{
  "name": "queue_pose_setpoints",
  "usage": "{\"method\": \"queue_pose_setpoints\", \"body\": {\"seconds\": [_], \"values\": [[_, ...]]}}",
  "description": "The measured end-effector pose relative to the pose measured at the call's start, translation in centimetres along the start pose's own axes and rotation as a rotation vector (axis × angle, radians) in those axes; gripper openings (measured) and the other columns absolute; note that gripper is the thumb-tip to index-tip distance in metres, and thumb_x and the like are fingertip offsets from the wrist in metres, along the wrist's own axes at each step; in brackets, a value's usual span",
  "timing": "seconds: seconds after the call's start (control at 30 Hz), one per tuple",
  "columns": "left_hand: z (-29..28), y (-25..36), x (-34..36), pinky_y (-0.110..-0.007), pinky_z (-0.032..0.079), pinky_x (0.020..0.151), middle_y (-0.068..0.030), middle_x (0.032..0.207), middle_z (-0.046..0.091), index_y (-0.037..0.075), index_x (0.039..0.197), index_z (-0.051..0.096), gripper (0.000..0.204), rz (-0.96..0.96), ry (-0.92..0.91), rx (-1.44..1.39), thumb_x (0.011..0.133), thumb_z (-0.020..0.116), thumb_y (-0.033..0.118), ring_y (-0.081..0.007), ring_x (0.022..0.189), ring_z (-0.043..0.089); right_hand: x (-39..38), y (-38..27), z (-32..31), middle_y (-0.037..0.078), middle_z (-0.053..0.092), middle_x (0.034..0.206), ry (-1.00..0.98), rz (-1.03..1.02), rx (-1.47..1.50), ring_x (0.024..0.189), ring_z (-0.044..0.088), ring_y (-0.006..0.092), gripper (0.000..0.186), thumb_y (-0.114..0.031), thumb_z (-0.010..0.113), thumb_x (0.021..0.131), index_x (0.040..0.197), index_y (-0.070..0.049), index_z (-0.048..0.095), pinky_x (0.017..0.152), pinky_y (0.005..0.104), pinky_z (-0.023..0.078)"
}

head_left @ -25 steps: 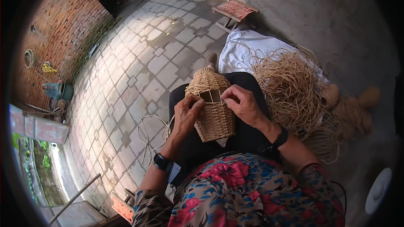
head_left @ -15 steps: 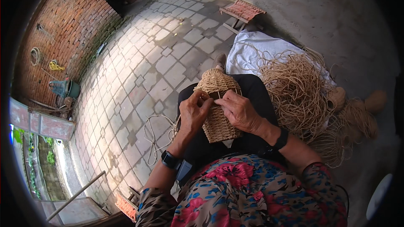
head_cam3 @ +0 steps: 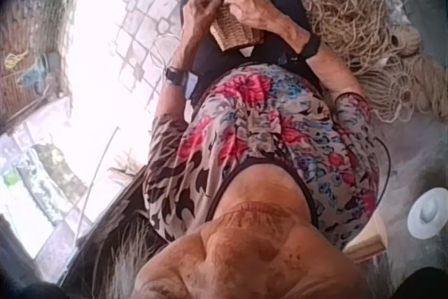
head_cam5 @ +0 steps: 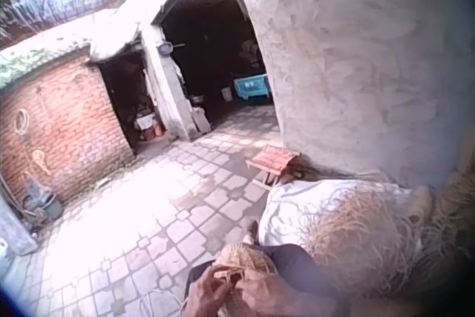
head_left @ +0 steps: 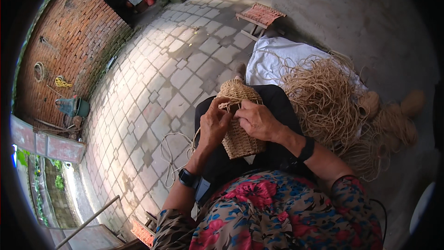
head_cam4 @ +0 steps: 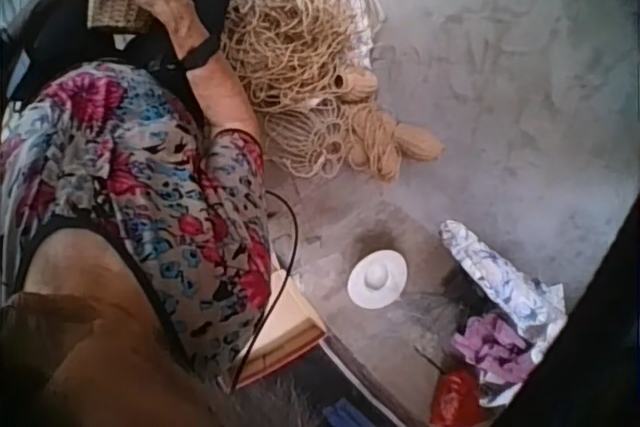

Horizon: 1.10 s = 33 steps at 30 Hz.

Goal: Weaving a straw basket using thin strips of material.

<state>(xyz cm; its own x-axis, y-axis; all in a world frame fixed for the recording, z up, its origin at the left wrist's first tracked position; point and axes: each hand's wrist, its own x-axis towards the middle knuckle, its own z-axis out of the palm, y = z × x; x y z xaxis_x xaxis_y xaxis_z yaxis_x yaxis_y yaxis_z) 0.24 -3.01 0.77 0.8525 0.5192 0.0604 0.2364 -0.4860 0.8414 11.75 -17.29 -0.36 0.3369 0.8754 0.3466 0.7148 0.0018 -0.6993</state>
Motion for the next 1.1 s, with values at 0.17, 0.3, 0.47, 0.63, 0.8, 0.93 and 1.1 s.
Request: {"method": "queue_pose_setpoints", "body": {"seconds": [0.17, 0.3, 0.47, 0.63, 0.8, 0.93, 1.1], "values": [[0.7, -0.1, -1.9, -0.024, 0.047, 0.056, -0.0024, 0.072, 0.059, 0.004, 0.118, 0.052, 0.038, -0.010, 0.126, -0.123, 0.082, 0.062, -0.001, -0.0082, 0.066, 0.059, 1.2, 0.0, 0.5, 0.016, 0.062, 0.074, 0.171, 0.098, -0.001, 0.074, 0.064, 0.0338, 0.010, -0.009, 0.061, 0.080, 0.088, -0.004, 0.057, 0.067, 0.0445, 0.050], [1.2, -2.2, -2.3, -0.024, 0.046, 0.056, -0.0015, 0.074, 0.057, 0.004, 0.111, 0.051, 0.032, -0.011, 0.227, -0.269, 0.082, 0.062, -0.001, -0.0078, 0.064, 0.055, 1.9, -0.1, 1.3, 0.011, 0.061, 0.065, 0.235, 0.154, -0.191, 0.064, 0.064, 0.0340, 0.015, -0.008, 0.062, 0.077, 0.087, -0.007, 0.051, 0.059, 0.0445, 0.050], [0.9, -0.2, -4.6, -0.022, 0.042, 0.055, 0.0012, 0.076, 0.055, 0.004, 0.106, 0.053, 0.025, 0.144, 0.456, -0.237, 0.084, 0.065, 0.006, -0.0074, 0.059, 0.050, 0.8, 1.2, 0.3, 0.012, 0.061, 0.067, 0.277, 0.196, -0.155, 0.067, 0.064, 0.0349, 0.015, -0.003, 0.058, 0.076, 0.088, -0.008, 0.052, 0.060, 0.0449, 0.049], [-0.8, -1.2, -7.0, -0.021, 0.045, 0.047, 0.0014, 0.073, 0.057, 0.007, 0.097, 0.060, 0.027, -0.564, 0.071, -0.801, 0.091, 0.065, 0.033, -0.0051, 0.052, 0.050, 0.1, 1.1, -0.2, 0.012, 0.062, 0.068, 0.286, 0.217, -0.072, 0.068, 0.064, 0.0359, 0.014, -0.001, 0.055, 0.075, 0.087, -0.008, 0.053, 0.060, 0.0454, 0.050], [0.2, -1.9, -4.3, -0.020, 0.046, 0.047, 0.0018, 0.073, 0.058, 0.009, 0.094, 0.060, 0.020, -0.522, 0.190, -1.047, 0.090, 0.066, 0.028, -0.0045, 0.052, 0.051, -0.2, 0.3, -0.3, 0.011, 0.060, 0.066, 0.261, 0.225, -0.036, 0.066, 0.065, 0.0329, 0.014, 0.001, 0.056, 0.075, 0.086, -0.007, 0.052, 0.058, 0.0421, 0.049], [0.4, -1.8, -2.6, -0.020, 0.046, 0.050, 0.0027, 0.074, 0.059, 0.010, 0.087, 0.061, 0.010, -0.354, 0.177, -0.903, 0.090, 0.065, 0.018, -0.0038, 0.056, 0.052, -0.4, -0.1, -0.5, 0.011, 0.060, 0.065, 0.251, 0.273, -0.016, 0.064, 0.065, 0.0312, 0.015, 0.001, 0.057, 0.076, 0.087, -0.007, 0.052, 0.057, 0.0402, 0.049], [0.6, -2.1, -1.6, -0.026, 0.046, 0.055, 0.0009, 0.070, 0.058, 0.006, 0.083, 0.062, 0.007, 0.124, 0.274, -0.032, 0.081, 0.066, 0.011, -0.0064, 0.058, 0.053, -0.5, 0.1, -0.3, 0.011, 0.061, 0.068, 0.277, 0.231, 0.007, 0.064, 0.065, 0.0304, 0.015, 0.001, 0.058, 0.076, 0.088, -0.006, 0.052, 0.057, 0.0393, 0.049]]}}
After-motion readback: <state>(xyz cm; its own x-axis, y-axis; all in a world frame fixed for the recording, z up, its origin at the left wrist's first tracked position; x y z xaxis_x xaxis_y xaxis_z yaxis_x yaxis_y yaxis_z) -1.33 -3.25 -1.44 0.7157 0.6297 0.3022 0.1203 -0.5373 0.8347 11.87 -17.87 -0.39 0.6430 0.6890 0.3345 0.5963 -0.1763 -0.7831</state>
